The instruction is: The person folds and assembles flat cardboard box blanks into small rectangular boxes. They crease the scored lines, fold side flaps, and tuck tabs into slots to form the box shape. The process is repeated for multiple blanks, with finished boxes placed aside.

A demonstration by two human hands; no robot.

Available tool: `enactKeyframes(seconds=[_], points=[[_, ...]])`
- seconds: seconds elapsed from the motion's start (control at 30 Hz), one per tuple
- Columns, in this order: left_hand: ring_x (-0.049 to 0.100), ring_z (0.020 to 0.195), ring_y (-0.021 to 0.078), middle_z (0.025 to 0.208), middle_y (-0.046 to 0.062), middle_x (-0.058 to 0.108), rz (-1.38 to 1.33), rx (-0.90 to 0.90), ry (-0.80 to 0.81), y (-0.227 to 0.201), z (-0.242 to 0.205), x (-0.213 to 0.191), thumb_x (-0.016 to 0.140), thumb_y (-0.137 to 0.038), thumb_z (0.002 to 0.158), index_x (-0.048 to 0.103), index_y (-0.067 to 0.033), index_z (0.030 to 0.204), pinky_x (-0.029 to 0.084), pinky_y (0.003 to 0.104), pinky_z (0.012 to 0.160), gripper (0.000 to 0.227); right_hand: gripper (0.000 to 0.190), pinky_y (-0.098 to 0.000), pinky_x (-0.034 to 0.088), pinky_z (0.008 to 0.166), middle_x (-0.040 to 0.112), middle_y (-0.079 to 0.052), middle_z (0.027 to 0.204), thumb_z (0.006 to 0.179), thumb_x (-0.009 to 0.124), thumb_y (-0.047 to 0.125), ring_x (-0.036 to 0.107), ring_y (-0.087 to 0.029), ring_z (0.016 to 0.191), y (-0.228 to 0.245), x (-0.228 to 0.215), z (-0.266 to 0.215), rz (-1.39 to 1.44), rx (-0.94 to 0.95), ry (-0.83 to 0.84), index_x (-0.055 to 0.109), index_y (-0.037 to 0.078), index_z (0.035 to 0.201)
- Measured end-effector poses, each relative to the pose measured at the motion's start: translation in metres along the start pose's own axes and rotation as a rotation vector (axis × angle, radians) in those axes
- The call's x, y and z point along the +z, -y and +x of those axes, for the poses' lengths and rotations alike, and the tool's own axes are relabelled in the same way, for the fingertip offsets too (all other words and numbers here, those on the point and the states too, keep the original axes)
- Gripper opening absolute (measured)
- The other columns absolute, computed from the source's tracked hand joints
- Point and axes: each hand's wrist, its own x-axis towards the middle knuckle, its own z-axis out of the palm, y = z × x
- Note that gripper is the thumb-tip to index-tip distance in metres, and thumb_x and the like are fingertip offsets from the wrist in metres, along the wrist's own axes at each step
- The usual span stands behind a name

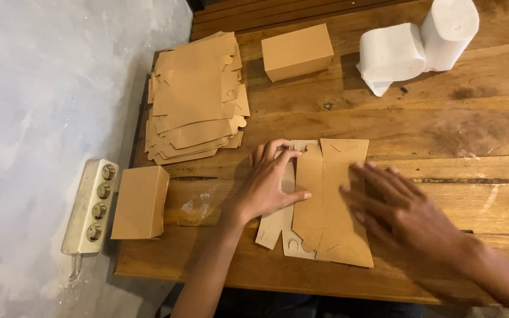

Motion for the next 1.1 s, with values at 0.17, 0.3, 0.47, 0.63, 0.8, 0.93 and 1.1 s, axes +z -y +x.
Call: enactKeyframes(seconds=[0.17, 0.3, 0.47, 0.63, 0.8, 0.93, 1.1], points=[[0.068, 0.1, 0.0197, 0.105, -0.001, 0.071, -0.137, -0.059, 0.027, -0.02, -0.007, -0.019, 0.084, -0.044, 0.078, 0.044, -0.0199, 0.13, 0.042, 0.041, 0.091, 0.071, 0.078, -0.0532, 0.021, 0.122, 0.026, -0.021, 0.168, 0.094, 0.047, 0.061, 0.027, -0.037, 0.153, -0.036, 0.011, 0.01, -0.071, 0.235, 0.054, 0.037, 0.021, 0.159], [0.07, 0.07, 0.0176, 0.098, 0.002, 0.068, -0.292, -0.131, 0.032, -0.026, -0.007, -0.018, 0.081, -0.032, 0.085, 0.041, -0.0183, 0.132, 0.054, 0.038, 0.062, 0.063, 0.086, -0.062, 0.024, 0.12, 0.03, -0.018, 0.167, 0.09, 0.047, 0.067, 0.027, -0.037, 0.154, -0.053, 0.021, 0.02, -0.038, 0.344, 0.031, 0.037, 0.014, 0.157], [0.06, 0.111, 0.0207, 0.144, 0.006, 0.049, -0.773, -0.029, -0.075, -0.025, -0.005, -0.01, 0.072, -0.025, 0.087, 0.042, -0.0122, 0.131, 0.055, 0.034, 0.088, 0.055, 0.067, -0.0628, 0.038, 0.112, 0.048, -0.016, 0.155, 0.094, 0.058, 0.051, 0.037, -0.038, 0.151, -0.071, 0.025, 0.035, -0.031, 0.381, -0.087, 0.052, 0.008, 0.145], [0.058, 0.077, 0.0108, 0.103, 0.01, 0.066, -1.177, -0.089, -0.06, -0.034, -0.004, -0.009, 0.073, -0.025, 0.091, 0.045, -0.0099, 0.139, 0.05, 0.023, 0.072, 0.058, 0.029, -0.0507, 0.051, 0.084, 0.061, -0.009, 0.113, 0.093, 0.072, 0.038, 0.059, -0.032, 0.104, -0.072, 0.025, 0.035, -0.007, 0.384, -0.169, 0.066, 0.01, 0.099], [0.054, 0.133, 0.0297, 0.154, 0.005, 0.047, -1.142, 0.083, 0.02, -0.049, -0.009, 0.008, 0.049, -0.068, 0.093, 0.048, -0.0237, 0.137, 0.048, 0.051, 0.108, 0.063, 0.014, -0.0321, 0.038, 0.043, 0.076, -0.005, 0.08, 0.096, 0.071, 0.023, 0.052, -0.015, 0.047, -0.072, -0.011, 0.037, 0.412, 0.677, -0.068, 0.071, 0.009, 0.094], [0.056, 0.141, 0.0301, 0.145, 0.013, 0.061, -0.985, 0.374, 0.272, -0.073, -0.019, 0.012, 0.035, -0.058, 0.109, 0.05, -0.0174, 0.144, 0.024, 0.059, 0.13, 0.055, 0.049, -0.0492, 0.059, 0.068, 0.069, -0.028, 0.1, 0.111, 0.038, 0.031, 0.068, -0.041, 0.082, -0.085, -0.038, 0.032, 1.002, 1.078, 0.012, 0.064, -0.01, 0.112], [0.046, 0.153, 0.0337, 0.153, 0.005, 0.057, -0.469, 0.521, 0.208, -0.078, -0.017, 0.023, 0.048, -0.05, 0.103, 0.06, -0.0131, 0.139, 0.019, 0.065, 0.127, 0.053, 0.044, -0.0448, 0.05, 0.093, 0.069, -0.022, 0.122, 0.115, 0.035, 0.03, 0.063, -0.036, 0.107, -0.087, -0.076, 0.022, 0.84, 1.255, -0.075, 0.063, -0.001, 0.127]])
